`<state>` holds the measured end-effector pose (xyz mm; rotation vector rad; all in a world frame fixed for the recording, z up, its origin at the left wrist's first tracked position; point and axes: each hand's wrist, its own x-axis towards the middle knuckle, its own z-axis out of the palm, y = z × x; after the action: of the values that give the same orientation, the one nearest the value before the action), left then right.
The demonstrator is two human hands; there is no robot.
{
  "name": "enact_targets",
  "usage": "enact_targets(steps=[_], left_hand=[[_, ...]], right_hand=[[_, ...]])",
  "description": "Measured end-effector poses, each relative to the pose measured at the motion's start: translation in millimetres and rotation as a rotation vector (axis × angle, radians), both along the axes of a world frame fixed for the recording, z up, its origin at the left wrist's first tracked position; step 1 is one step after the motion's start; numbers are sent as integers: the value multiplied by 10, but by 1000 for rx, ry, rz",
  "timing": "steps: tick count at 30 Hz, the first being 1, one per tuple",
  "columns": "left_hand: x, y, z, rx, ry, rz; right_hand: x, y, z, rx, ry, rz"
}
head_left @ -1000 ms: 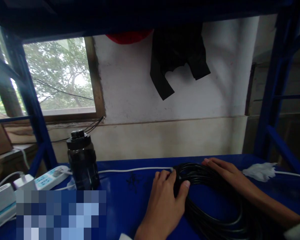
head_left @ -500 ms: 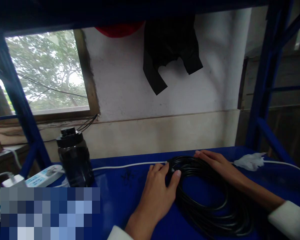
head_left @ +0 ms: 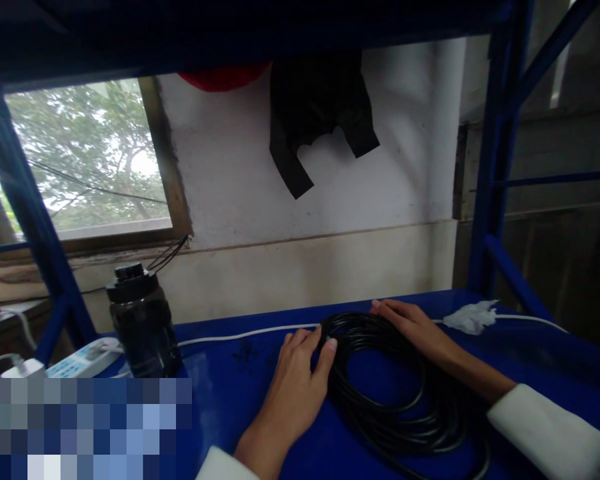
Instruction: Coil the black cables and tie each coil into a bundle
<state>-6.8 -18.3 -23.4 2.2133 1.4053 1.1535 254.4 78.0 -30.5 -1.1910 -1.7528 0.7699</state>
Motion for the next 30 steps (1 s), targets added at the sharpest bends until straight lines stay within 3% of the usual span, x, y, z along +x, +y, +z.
enact_targets(steps=[5,17,22,30], left_hand=[[-19,6,-34,10,-27,-20],[-19,49,-136,36,-33,44],[11,7,-101,66,-5,60],[2,-11,-101,56,-59,79]], right_hand=[[-17,-17,-9,42,1,10],[20,6,1,186,50,-215],[34,-16,16,206,27,-259],[112,84,-113,145,165,-323]])
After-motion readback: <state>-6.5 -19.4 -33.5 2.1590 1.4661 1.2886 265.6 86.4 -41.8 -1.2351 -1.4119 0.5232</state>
